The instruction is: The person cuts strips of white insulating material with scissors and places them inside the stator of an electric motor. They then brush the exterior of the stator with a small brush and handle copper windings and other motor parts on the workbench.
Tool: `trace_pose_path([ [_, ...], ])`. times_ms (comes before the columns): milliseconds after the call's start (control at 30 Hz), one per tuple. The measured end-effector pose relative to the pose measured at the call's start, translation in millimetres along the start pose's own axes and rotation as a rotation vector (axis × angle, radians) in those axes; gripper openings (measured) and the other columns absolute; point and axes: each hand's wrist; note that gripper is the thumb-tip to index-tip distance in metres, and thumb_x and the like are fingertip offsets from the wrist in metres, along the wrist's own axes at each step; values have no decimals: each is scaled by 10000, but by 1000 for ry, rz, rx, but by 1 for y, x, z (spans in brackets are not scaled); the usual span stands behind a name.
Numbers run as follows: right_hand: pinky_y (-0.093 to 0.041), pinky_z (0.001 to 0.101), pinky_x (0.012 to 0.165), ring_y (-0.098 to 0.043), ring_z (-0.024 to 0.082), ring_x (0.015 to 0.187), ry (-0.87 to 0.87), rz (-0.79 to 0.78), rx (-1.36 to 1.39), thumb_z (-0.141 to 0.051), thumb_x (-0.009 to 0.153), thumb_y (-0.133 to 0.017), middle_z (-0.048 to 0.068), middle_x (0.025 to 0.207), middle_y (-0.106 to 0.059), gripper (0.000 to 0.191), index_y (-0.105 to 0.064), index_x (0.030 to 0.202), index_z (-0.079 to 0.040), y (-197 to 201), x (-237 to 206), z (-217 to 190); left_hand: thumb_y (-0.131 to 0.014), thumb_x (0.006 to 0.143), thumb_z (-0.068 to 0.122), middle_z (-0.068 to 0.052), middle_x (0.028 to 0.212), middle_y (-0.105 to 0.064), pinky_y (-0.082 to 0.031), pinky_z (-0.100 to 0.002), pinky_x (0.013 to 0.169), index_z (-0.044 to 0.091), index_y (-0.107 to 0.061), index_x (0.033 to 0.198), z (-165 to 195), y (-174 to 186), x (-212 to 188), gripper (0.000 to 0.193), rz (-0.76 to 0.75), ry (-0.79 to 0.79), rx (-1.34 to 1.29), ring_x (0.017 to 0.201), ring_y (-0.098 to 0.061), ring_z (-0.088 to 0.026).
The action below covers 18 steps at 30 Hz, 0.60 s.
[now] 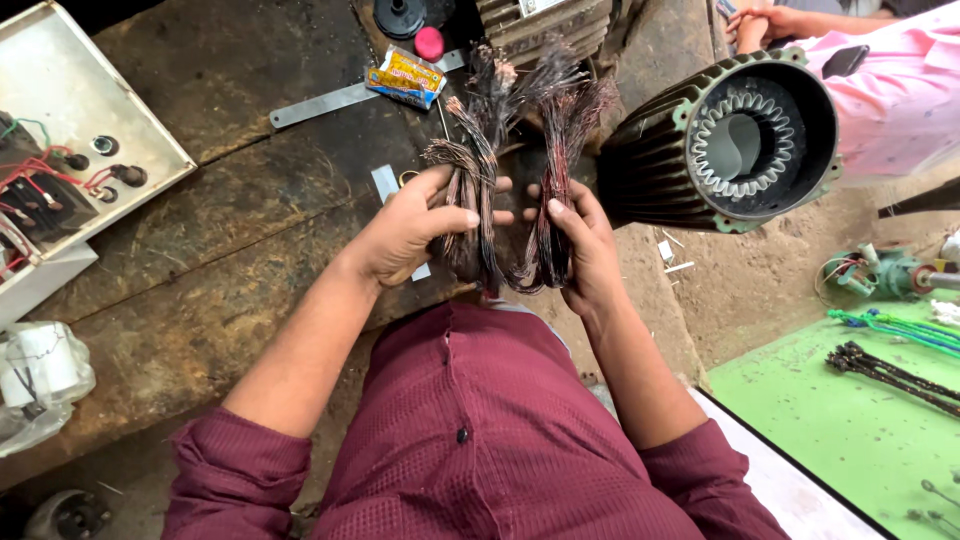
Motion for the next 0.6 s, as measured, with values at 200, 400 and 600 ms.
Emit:
trace_pose_path([
  [200,-576,318,909,-668,147,1049,30,5,-55,-136,977,-633,72,1235,-675,392,-541,1341,-26,11,5,-6,-537,868,4,-186,1406,-611,-585,-401,965,-54,-449,1409,-15,-6,10,551,48,-15,-8,1219,-680,-298],
  [400,-535,323,898,-652,161,1023,123,122,-129,-157,976,-647,90,1215,-676,416,-546,1349,-5,15,13,-1,-614,841,59,-194,1261,-675,-563,-388,954,-39,-505,1378,-34,-23,44,557,205,-100,486,1109,-679,-348],
  [600,-456,295,1054,-605,135,1195,135,200,-10,-310,1023,-558,37,1306,-645,451,-522,1394,-58,2,28,15,-628,835,110,-294,1368,-542,-443,-487,1075,-38,-405,1480,-68,-40,86,699,249,-302,1233,1245,-550,-486],
])
Point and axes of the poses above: each hand's wrist, its own x-axis towards the middle knuckle, its own y-axis out of the back of the hand, z = x × y
